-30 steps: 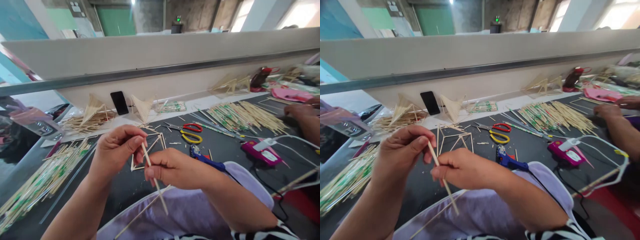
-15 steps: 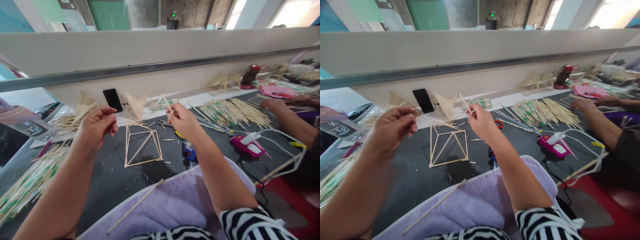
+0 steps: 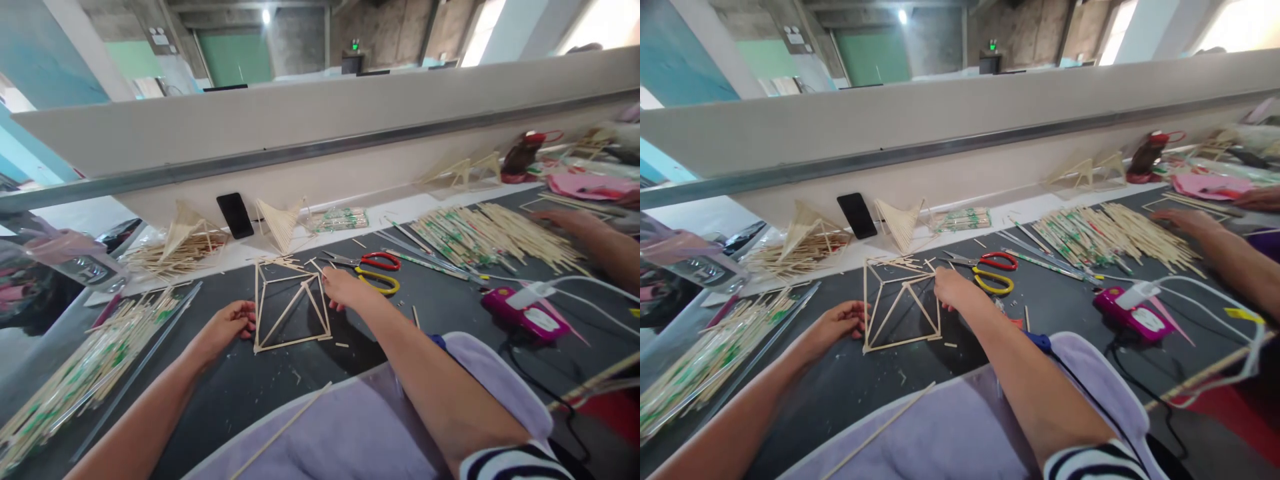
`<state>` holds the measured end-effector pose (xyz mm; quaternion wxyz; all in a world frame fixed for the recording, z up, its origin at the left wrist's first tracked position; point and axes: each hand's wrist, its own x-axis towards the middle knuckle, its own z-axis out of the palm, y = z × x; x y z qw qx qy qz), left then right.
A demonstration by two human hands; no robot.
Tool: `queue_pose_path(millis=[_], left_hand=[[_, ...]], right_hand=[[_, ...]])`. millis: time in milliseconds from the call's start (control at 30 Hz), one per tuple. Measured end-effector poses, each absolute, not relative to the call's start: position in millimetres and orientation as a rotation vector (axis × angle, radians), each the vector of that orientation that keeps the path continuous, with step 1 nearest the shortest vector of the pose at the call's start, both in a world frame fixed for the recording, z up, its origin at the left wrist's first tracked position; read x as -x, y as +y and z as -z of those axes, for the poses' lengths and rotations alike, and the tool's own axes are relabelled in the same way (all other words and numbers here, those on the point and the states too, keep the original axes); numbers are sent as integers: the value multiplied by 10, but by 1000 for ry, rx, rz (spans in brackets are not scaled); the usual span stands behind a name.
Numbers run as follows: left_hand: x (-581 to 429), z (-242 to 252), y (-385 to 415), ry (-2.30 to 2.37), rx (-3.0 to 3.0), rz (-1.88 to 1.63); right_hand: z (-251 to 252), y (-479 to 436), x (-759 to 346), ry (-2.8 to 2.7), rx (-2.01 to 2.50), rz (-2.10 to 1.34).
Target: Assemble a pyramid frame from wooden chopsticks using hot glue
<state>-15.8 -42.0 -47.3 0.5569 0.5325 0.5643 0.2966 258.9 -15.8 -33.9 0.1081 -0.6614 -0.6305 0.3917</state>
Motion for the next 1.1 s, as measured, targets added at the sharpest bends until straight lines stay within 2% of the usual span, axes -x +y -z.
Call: queue_pose_path(millis=[300, 633, 900, 1033, 1100], left_hand=[[199, 503, -531, 1291, -1162, -692], [452, 497, -454, 1179, -1029, -600], [540, 527, -321, 1313, -1183, -942], [500, 303, -499, 1632, -1576, -1334], [406, 119, -723, 1690, -1893, -1404]], right_hand=[[377, -135, -2556, -1673, 1903, -1269], [324, -153, -2512, -1515, 1528, -1559], [-5, -181, -3002, -1461, 1422, -1155], [-339, -373, -3176, -1391, 1241, -908], [-498, -507, -3192, -1351, 1138, -797]])
